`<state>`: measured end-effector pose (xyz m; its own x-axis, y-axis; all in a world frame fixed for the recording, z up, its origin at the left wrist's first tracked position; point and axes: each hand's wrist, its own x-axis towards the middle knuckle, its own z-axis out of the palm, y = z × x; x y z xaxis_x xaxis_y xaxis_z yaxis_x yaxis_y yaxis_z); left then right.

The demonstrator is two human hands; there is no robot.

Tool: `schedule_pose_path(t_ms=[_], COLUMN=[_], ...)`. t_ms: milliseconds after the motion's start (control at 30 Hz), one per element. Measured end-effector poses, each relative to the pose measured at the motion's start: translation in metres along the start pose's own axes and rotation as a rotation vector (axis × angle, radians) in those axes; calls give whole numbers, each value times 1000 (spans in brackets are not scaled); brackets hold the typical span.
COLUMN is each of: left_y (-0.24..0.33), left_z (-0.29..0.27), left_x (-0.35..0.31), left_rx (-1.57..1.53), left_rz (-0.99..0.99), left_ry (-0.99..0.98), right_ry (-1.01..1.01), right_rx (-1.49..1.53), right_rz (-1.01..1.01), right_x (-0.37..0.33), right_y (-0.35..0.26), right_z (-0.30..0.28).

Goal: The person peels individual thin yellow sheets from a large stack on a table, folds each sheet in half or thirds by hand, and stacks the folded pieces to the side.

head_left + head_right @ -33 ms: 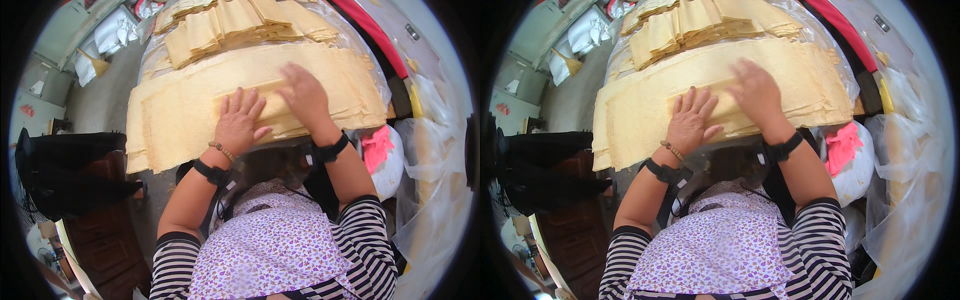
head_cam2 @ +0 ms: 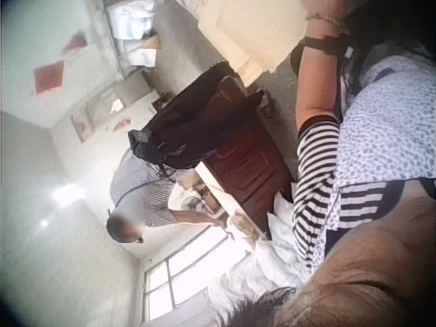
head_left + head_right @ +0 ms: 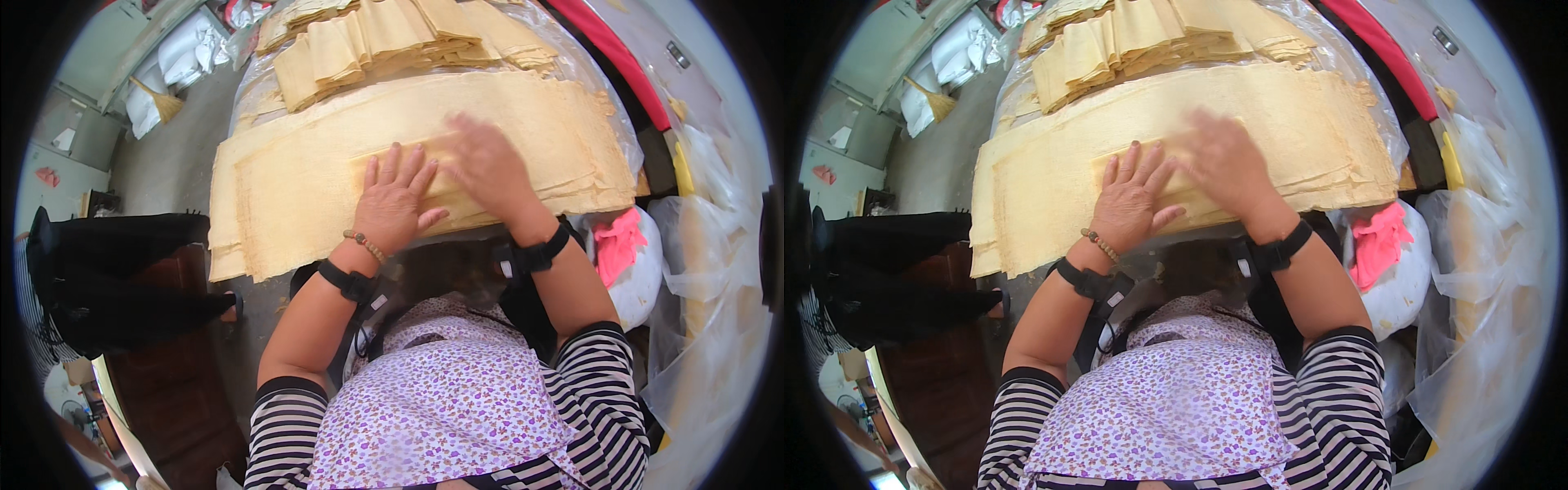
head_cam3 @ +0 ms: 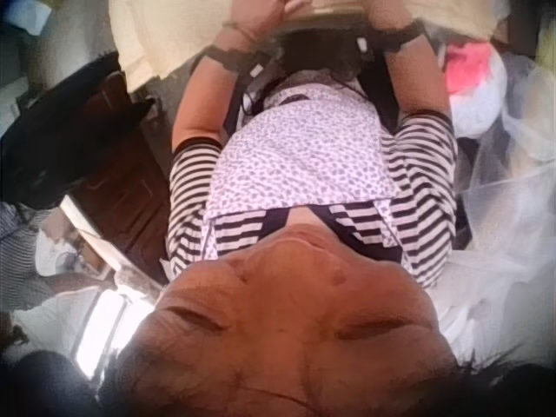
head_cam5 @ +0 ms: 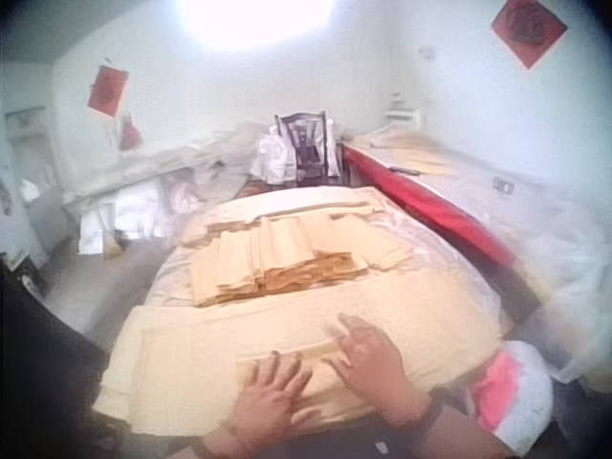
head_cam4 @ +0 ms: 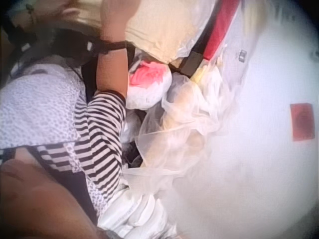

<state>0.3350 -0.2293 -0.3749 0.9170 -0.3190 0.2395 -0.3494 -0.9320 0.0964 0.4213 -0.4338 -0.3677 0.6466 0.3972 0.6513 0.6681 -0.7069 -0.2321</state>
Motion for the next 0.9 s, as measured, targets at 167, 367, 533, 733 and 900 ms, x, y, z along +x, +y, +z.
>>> schedule_pose_path(t_ms=[167, 367, 533, 733, 900], left_y=[-22, -55, -81, -136, -241], left_z=[-21, -31, -70, -79, -20], left_x=[-3, -4, 39, 132, 134], left_rx=[1, 47, -568, -1324, -723], left_rz=[40, 105, -413, -698, -1133], left_ry=[-23, 71, 93, 413, 75], right_ry=[-345, -145, 151, -10, -31], right_rx=[-29, 410, 943, 438, 310], right_rz=[27, 316, 683, 575, 458], right_x=[-23, -30, -30, -27, -27], right_y=[10, 49, 51, 50, 44], right_z=[-1, -3, -10, -14, -10])
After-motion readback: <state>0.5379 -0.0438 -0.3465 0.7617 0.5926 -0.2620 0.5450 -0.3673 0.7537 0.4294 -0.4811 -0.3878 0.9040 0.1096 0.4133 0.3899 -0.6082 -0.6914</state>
